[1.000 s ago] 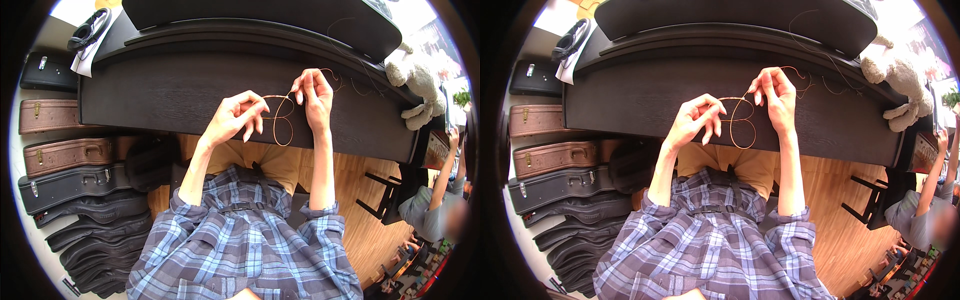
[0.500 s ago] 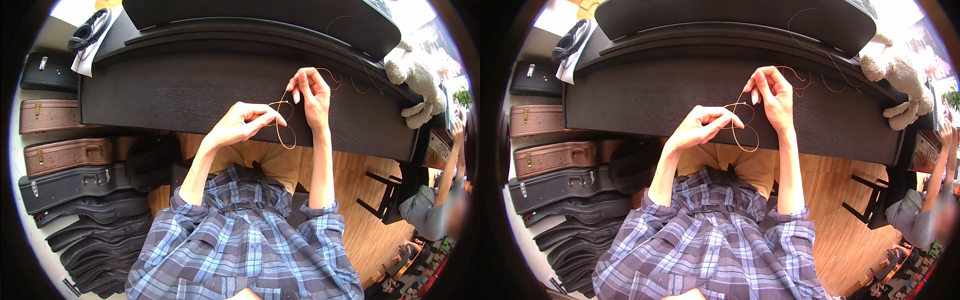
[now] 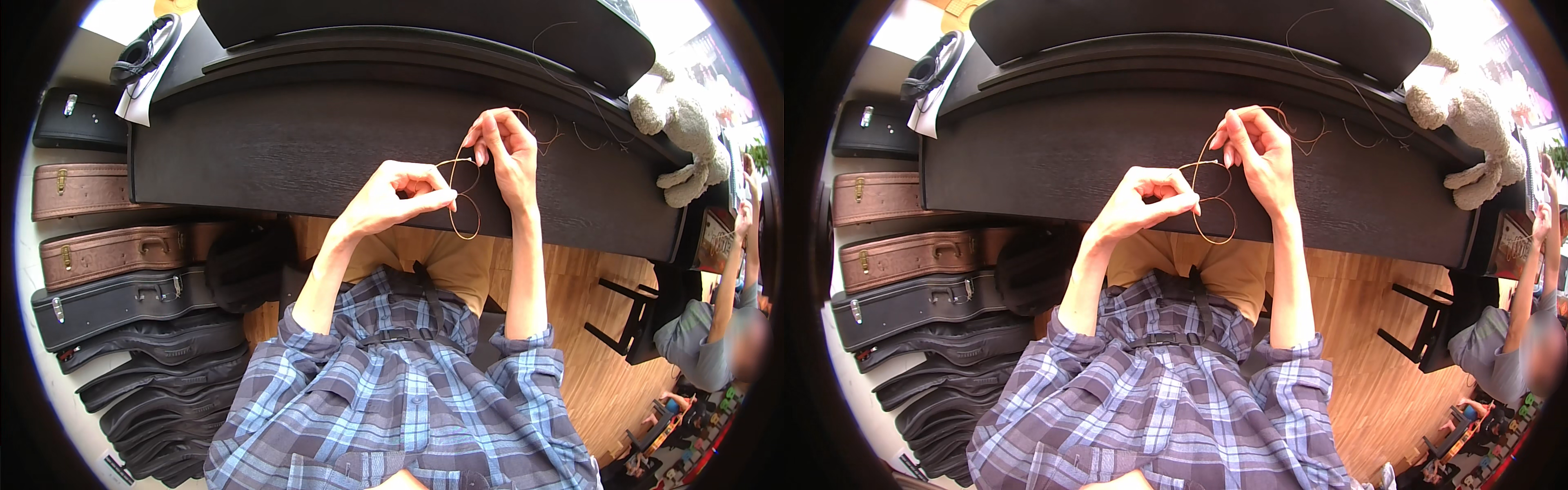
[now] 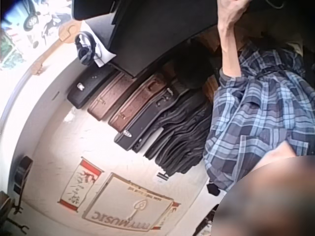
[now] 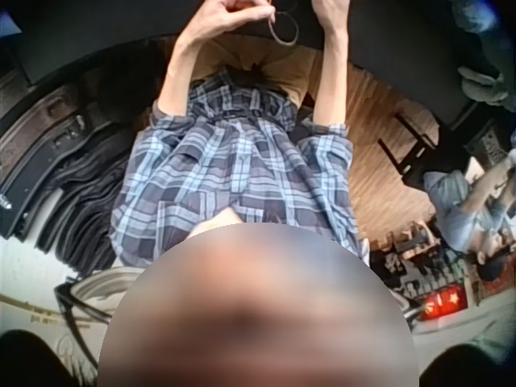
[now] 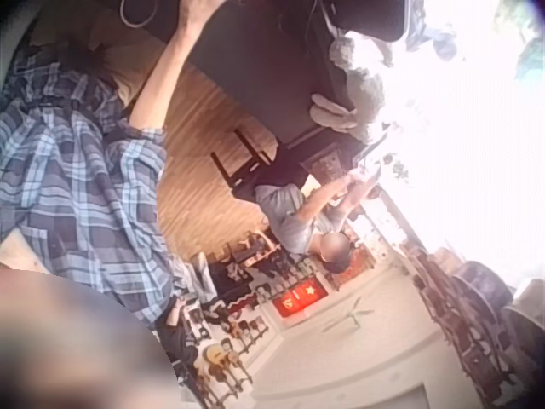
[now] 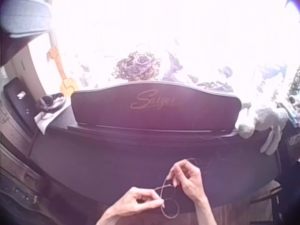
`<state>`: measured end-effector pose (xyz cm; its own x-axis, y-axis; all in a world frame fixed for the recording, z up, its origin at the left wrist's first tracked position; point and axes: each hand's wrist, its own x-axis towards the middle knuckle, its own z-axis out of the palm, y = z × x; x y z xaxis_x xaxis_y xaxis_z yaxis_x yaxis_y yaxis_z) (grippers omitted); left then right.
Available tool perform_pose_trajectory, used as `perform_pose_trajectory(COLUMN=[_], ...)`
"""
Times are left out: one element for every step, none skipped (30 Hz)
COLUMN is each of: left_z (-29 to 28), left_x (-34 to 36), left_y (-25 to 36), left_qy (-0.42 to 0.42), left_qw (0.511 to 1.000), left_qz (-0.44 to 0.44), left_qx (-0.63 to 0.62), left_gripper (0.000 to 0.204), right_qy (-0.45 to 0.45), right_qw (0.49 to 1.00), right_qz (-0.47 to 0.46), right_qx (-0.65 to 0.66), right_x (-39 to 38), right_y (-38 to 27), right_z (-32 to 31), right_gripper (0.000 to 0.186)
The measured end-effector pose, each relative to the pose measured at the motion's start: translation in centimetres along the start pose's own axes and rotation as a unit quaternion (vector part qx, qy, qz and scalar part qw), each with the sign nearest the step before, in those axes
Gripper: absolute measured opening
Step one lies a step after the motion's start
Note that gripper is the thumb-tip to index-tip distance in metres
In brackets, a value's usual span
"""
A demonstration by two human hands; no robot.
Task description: The person manipulates a thin copper-colored wire by hand, bending it into circular loops and adjusting the shape repeatedly. The person handles the wire over a dark piano lid, forming and refining loops without using tools.
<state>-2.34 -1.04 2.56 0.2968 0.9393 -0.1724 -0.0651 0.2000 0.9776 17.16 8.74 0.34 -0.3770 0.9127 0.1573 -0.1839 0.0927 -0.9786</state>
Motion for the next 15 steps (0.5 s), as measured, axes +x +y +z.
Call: perform_pose_trajectory(left_z=[0.0, 0.0, 0.0, -0.1, -0.1, -0.1, -0.1, -0.1, -0.1, -0.1, -0.2, -0.3, -0.4, -0.4, -0.4], left_x=[0.0, 0.0, 0.0, 0.0, 0.0, 0.0, 0.0, 0.0, 0.0, 0.0, 0.0, -0.1, -0.2, -0.1, 0.0], left_y=[0.0, 0.0, 0.0, 0.0, 0.0, 0.0, -0.1, -0.1, -0.1, -0.2, -0.2, -0.3, -0.3, -0.5, -0.6], left_qy=[0.004, 0.004, 0.004, 0.003, 0.004, 0.004, 0.004, 0.006, 0.009, 0.012, 0.018, 0.025, 0.031, 0.040, 0.051], left_qw=[1.000, 1.000, 1.000, 1.000, 1.000, 1.000, 1.000, 1.000, 1.000, 1.000, 1.000, 0.999, 0.999, 0.999, 0.998], left_qz=[0.004, 0.001, -0.003, -0.007, -0.005, -0.003, -0.001, 0.006, 0.012, 0.019, 0.011, 0.004, -0.003, 0.006, 0.015], left_qx=[0.000, -0.001, -0.002, -0.003, -0.002, 0.000, 0.002, -0.002, -0.006, -0.010, -0.015, -0.020, -0.024, -0.035, -0.046], left_gripper=[0.015, 0.015, 0.015, 0.015, 0.015, 0.015, 0.015, 0.015, 0.015, 0.015, 0.015, 0.016, 0.017, 0.017, 0.018], right_qy=[-0.008, -0.015, -0.020, -0.024, -0.026, -0.027, -0.031, -0.035, -0.036, -0.025, -0.012, 0.000, 0.020, 0.040, 0.057], right_qw=[1.000, 1.000, 1.000, 0.999, 0.999, 0.998, 0.998, 0.998, 0.997, 0.996, 0.995, 0.993, 0.989, 0.983, 0.975], right_qz=[-0.002, -0.006, -0.009, -0.009, -0.009, -0.008, -0.013, -0.018, -0.024, -0.038, -0.052, -0.066, -0.097, -0.127, -0.163], right_qx=[-0.005, -0.011, -0.017, -0.028, -0.040, -0.051, -0.054, -0.056, -0.057, -0.070, -0.082, -0.093, -0.112, -0.130, -0.141], right_x=[0.0, 0.0, 0.0, -0.1, -0.1, -0.2, -0.2, -0.2, -0.2, -0.2, -0.3, -0.4, -0.7, -0.9, -1.2], right_y=[0.0, 0.0, -0.1, -0.1, -0.2, -0.2, -0.2, -0.1, -0.1, -0.1, 0.0, -0.1, -0.1, -0.2, -0.3], right_z=[0.0, 0.1, 0.1, 0.1, 0.0, 0.0, 0.0, -0.1, -0.1, 0.0, 0.1, 0.2, 0.3, 0.6, 0.8], right_gripper=[0.023, 0.024, 0.025, 0.025, 0.026, 0.026, 0.026, 0.026, 0.026, 0.024, 0.022, 0.020, 0.017, 0.015, 0.013])
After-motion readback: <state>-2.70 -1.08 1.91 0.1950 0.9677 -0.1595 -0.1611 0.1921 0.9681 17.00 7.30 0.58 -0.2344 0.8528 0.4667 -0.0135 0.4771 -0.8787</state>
